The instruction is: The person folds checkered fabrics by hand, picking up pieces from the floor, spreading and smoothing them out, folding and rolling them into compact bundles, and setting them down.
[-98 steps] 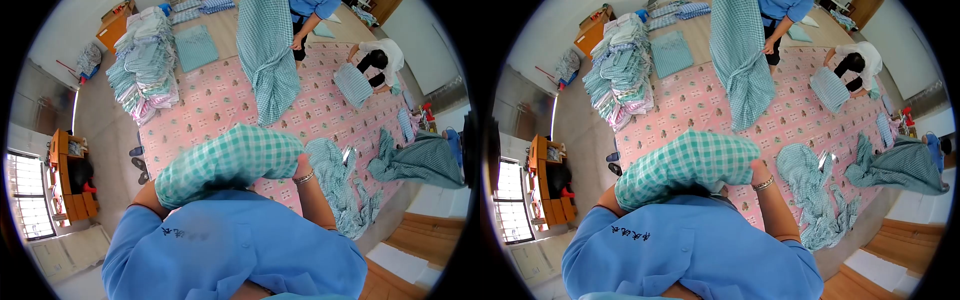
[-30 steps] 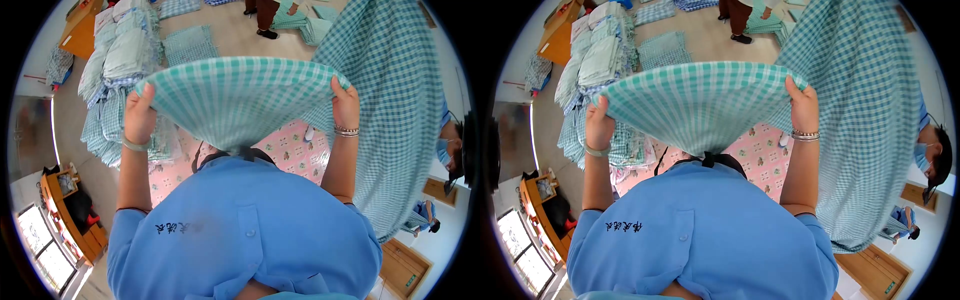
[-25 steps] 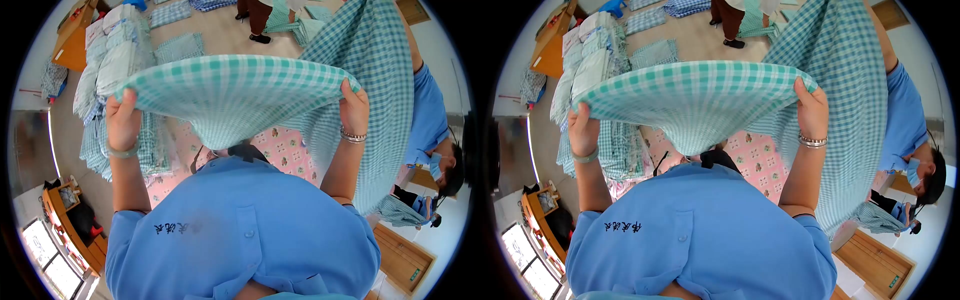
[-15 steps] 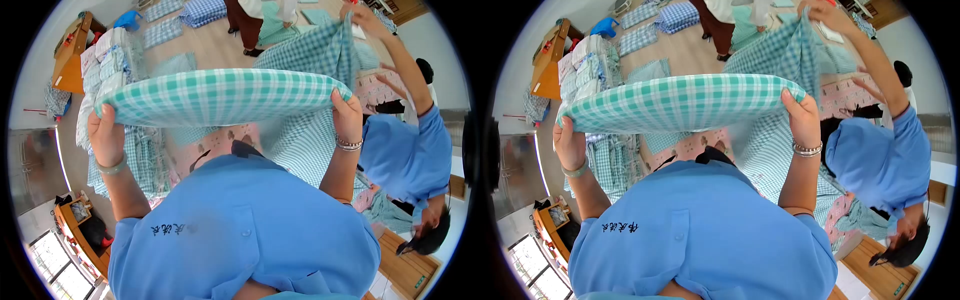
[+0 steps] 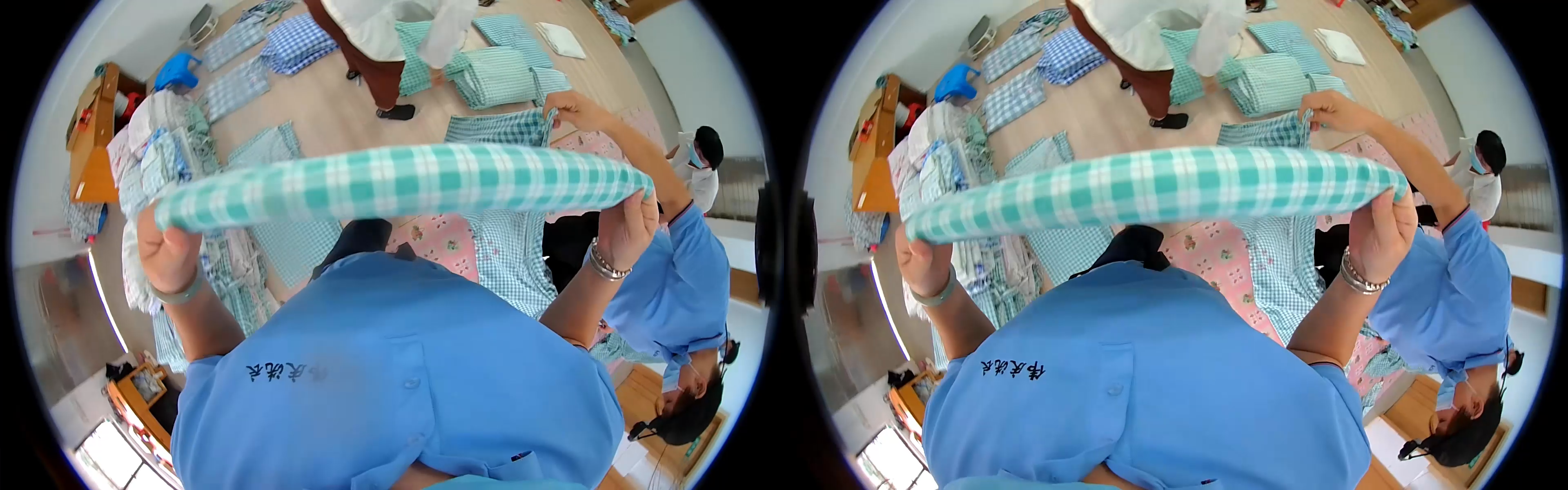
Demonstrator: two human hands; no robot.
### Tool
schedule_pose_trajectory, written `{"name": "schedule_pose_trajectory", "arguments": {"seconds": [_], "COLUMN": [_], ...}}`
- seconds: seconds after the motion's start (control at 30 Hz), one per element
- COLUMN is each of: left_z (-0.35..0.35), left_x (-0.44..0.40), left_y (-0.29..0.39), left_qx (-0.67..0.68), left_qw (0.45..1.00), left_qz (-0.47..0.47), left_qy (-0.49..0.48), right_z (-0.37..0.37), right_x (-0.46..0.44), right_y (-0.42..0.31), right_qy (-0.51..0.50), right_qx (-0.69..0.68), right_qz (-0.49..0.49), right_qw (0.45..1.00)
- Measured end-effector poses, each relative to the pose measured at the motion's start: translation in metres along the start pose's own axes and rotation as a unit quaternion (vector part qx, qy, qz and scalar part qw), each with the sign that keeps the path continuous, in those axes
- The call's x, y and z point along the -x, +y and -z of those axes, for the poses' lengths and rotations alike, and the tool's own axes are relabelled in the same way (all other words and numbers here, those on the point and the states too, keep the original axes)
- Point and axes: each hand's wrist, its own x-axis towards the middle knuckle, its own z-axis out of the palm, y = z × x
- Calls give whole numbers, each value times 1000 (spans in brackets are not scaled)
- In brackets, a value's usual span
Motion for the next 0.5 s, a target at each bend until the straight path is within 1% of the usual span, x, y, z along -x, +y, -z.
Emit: {"name": "schedule_pose_trajectory", "arguments": {"seconds": [0.03, 0.07, 0.13, 0.17, 0.27, 0.4, 0.43, 0.5], "left_z": [12, 17, 12, 11, 42, 47, 47, 52], "left_x": [-8, -31, -81, -103, -155, -216, -228, -251], "left_y": [-7, -13, -15, -17, -40, -73, -82, -101], "left_qx": [-104, -95, -44, -41, -31, 31, 8, 4], "left_qw": [994, 995, 990, 991, 985, 983, 981, 982], "left_qz": [-9, -19, -51, -62, -62, -29, -56, -62], "left_qy": [15, 8, -121, -109, -159, -181, -186, -177], "right_z": [-5, -7, -9, -13, -26, -27, -22, -22], "right_x": [-3, -9, -20, -30, -57, -74, -76, -93], "right_y": [-1, -1, 2, 2, 5, 12, 16, 28], "right_qy": [27, 32, 53, 81, 87, 123, 139, 153], "right_qx": [34, 43, 5, 28, 44, 85, 89, 96], "right_qz": [8, 19, 44, 54, 54, 69, 71, 75], "right_qw": [999, 998, 998, 995, 994, 986, 984, 981]}}
